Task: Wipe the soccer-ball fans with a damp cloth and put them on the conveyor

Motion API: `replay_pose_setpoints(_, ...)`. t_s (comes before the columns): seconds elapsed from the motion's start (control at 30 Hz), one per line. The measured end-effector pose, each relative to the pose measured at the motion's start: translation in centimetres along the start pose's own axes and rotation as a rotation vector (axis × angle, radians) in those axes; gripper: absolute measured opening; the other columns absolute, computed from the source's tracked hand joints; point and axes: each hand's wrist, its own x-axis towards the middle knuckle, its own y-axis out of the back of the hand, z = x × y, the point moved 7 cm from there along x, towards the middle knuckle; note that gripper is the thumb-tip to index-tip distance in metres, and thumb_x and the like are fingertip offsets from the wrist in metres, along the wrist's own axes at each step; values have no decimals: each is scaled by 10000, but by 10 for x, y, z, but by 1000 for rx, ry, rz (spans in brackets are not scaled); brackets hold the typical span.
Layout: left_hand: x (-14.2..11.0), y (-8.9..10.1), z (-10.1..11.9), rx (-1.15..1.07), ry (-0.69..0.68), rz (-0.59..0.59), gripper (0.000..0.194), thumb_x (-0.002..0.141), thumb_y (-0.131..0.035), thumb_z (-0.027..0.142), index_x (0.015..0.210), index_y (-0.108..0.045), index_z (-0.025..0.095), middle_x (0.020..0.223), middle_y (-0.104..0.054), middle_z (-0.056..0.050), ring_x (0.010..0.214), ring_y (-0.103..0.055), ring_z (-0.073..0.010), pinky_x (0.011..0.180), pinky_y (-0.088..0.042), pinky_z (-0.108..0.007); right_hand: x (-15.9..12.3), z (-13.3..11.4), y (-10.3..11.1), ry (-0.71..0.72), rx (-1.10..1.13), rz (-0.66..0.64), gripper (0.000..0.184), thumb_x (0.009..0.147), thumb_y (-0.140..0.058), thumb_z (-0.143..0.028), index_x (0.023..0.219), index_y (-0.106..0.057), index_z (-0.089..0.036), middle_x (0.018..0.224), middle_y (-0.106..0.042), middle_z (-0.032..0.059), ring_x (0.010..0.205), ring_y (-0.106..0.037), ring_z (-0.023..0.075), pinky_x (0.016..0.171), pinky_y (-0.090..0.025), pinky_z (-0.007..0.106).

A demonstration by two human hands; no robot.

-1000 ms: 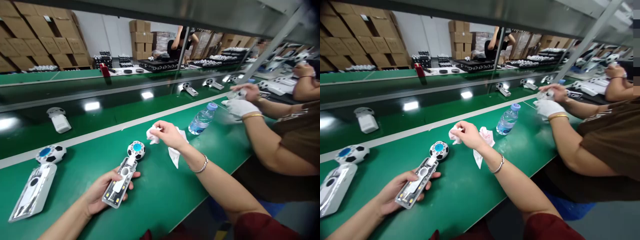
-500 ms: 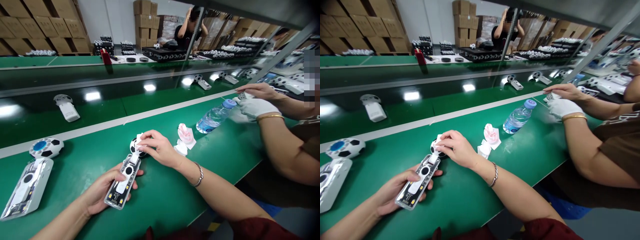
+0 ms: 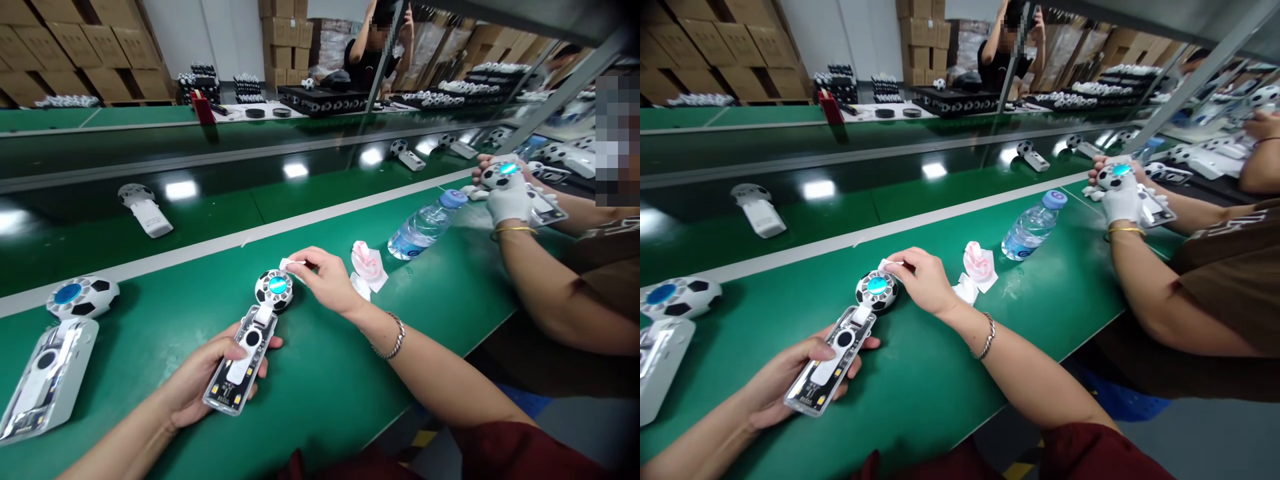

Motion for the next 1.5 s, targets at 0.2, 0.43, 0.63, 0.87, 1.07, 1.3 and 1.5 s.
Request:
replay_pose_setpoints(0.2,0,1,0,1,6,5,836,723,-461,134,1358,71,242,1204,-437,-175,732,-506,-146,568,-434,-268,-6,-5,-5,3,58,-50,174,786,-560,-311,828,-635,-160,837,-617,15,772,-553,84,704,-445,204)
replay_pose_setpoints(0.43,1,2,-1,47,-8,15,803,712,-470,148,1369,-13,218,1150,-470,-169,695,-487,-138,547,-423,-264,-7,-21,-19,139,-198,-146,125,813,-529,-228,804,-633,-158,837,-614,11,830,-530,92,762,-412,214)
replay_pose_setpoints(0.63,1,2,-2,17,-3,23,762,720,-466,148,1364,-65,220,1140,-474,-161,697,-485,-133,547,-409,-250,-8,-25,-26,217,-273,-222,126,829,-515,-235,847,-630,-188,871,-613,5,861,-529,105,764,-363,257)
replay_pose_setpoints(0.87,2,2,-4,-9,-8,-4,692,733,-445,138,1346,-134,217,1163,-462,-160,690,-482,-126,540,-399,-244,3,-6,-5,-21,53,-25,166,788,-557,-303,824,-621,-154,828,-601,4,761,-539,74,690,-424,195)
replay_pose_setpoints(1.07,3,1,-2,1,-15,-5,622,718,-449,149,1302,-233,173,1144,-468,-168,684,-479,-126,533,-405,-246,-4,-19,-19,150,-165,-200,117,810,-530,-223,823,-630,-162,848,-605,7,830,-519,86,771,-396,213)
replay_pose_setpoints(1.3,0,1,-3,17,-12,21,618,717,-454,154,1299,-248,180,1125,-477,-157,682,-482,-125,536,-406,-245,-9,-26,-29,244,-291,-255,134,839,-504,-253,860,-619,-189,885,-605,-7,871,-520,100,765,-329,265)
replay_pose_setpoints(1.5,3,0,-1,25,-22,17,526,712,-455,156,1225,-339,146,1134,-472,-160,672,-473,-121,519,-403,-235,6,-1,-9,-33,-74,-72,165,808,-530,-284,838,-615,-147,852,-597,24,787,-530,90,719,-395,224)
